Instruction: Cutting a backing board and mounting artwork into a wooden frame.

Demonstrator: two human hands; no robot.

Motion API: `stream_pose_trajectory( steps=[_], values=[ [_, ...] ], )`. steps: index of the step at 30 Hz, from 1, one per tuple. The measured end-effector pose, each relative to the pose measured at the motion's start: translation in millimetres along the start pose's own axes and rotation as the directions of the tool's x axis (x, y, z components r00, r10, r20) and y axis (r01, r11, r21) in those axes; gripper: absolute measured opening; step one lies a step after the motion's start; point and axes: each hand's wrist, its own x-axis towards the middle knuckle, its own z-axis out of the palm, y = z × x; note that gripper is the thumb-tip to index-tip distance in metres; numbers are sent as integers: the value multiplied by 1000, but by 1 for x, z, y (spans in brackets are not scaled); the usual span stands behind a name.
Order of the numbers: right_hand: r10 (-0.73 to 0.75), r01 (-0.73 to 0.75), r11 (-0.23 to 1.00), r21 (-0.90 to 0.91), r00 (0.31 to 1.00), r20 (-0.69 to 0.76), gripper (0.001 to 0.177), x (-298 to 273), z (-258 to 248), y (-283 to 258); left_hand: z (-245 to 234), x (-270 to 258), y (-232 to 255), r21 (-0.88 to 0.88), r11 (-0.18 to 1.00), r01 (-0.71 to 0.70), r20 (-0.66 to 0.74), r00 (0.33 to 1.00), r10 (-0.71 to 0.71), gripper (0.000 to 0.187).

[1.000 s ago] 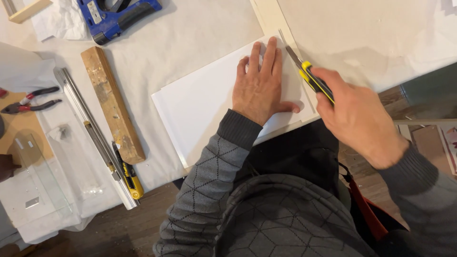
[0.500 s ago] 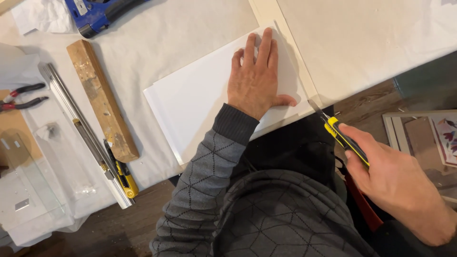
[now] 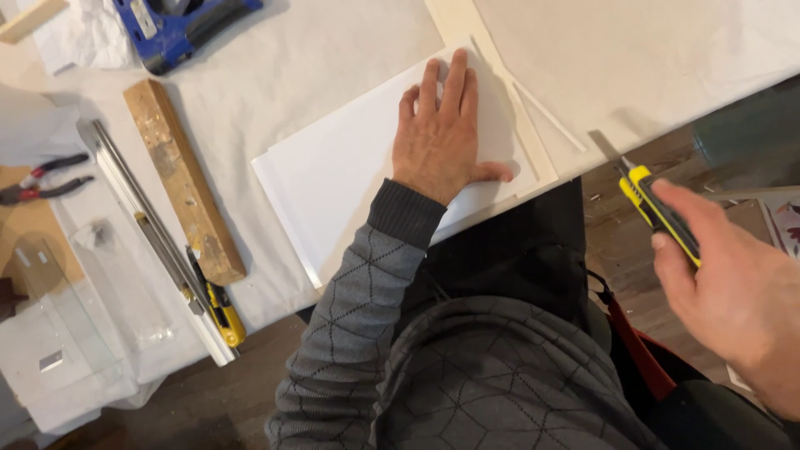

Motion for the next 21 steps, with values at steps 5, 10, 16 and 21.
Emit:
stream_pose_trajectory(
  steps=[5,10,16,21],
  values=[
    [-232,239,971,14,953,-193,55,47,5,20,5,-1,-1,25,1000,-17,9,1000,16,143],
    [-255,260,965,-19,925,-282,55,105,17,20,4,0,-3,33,999,-17,29,999,16,142],
    [-335,318,942,-108,866,-371,62,134,35,15,1,-1,-3,33,999,-28,32,999,27,140],
    [-560,423,825,-374,697,-448,43,120,64,12,2,-1,-3,-5,1000,-17,-8,1000,17,141]
  ],
)
